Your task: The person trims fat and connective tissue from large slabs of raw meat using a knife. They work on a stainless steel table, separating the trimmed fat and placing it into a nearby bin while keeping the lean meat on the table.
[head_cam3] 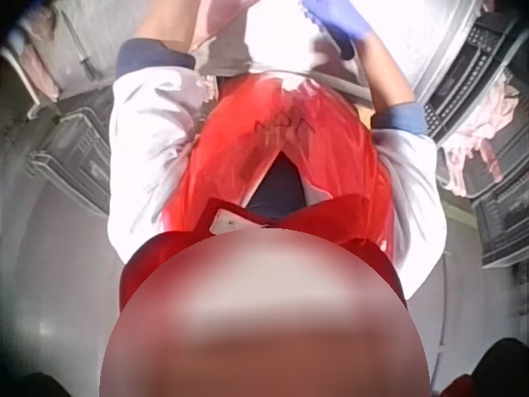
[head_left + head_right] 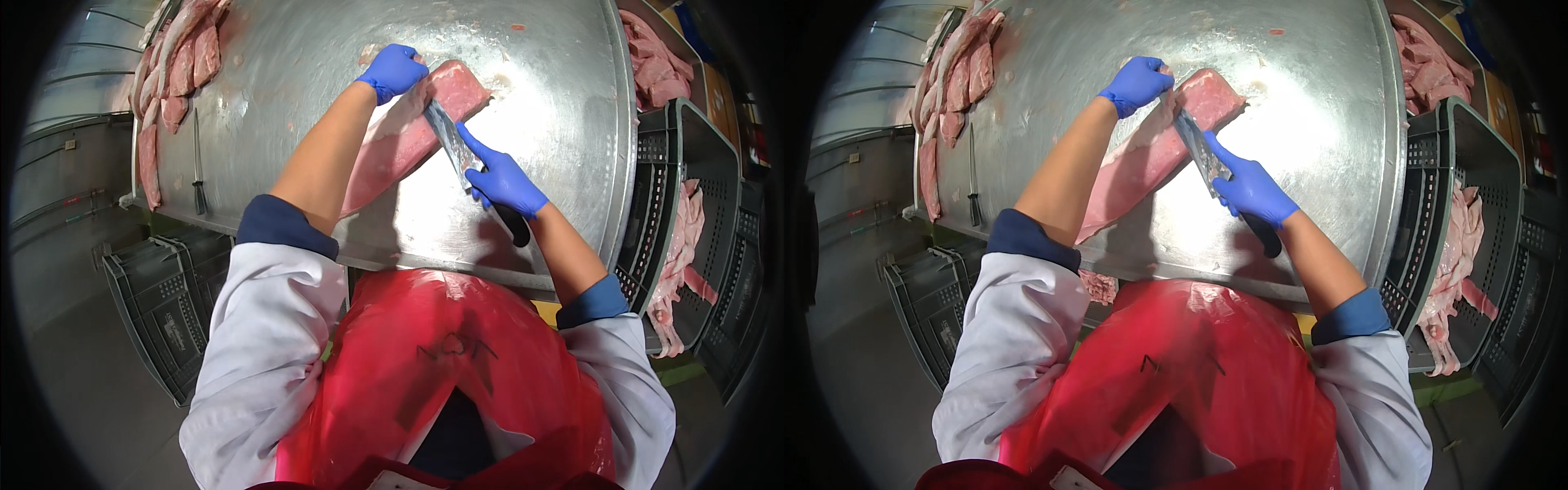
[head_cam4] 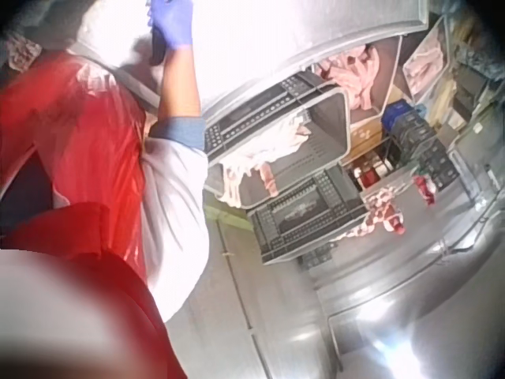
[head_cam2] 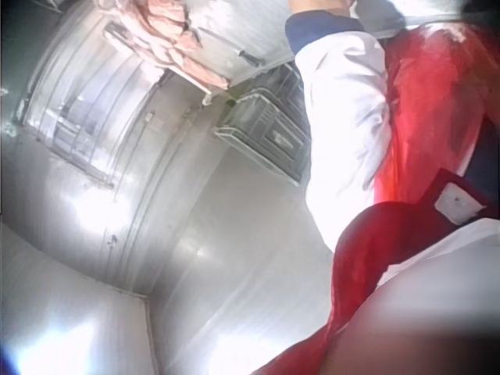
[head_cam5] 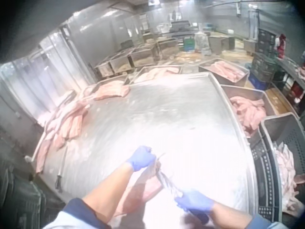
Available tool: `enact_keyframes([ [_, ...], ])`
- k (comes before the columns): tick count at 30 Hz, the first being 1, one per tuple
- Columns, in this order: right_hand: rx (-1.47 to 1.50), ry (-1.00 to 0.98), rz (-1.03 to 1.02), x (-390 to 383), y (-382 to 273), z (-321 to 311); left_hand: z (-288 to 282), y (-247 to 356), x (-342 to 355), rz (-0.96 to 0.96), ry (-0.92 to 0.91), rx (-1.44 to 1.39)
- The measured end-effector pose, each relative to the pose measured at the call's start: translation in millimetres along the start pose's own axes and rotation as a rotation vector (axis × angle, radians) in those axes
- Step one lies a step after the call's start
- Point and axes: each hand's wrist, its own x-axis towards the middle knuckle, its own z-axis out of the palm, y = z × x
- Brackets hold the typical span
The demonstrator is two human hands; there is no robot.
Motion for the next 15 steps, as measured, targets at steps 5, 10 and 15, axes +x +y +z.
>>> enact_keyframes([
  [5,-0.007,0.041,0.009,51.3,-25.4,-6.5,2.9,37.7,-7.4,0.032,-0.04,0.12],
  [10,-0.032,-0.045,0.028,-8.0,-2.8,17.6,-22.7,4.7,-7.7,-0.004,-0.056,-0.215],
  [15,-0.089,0.037,0.051,42.7,-36.4,34.5,-28.6,17.2,-11.1,0.036,-0.083,-0.158],
])
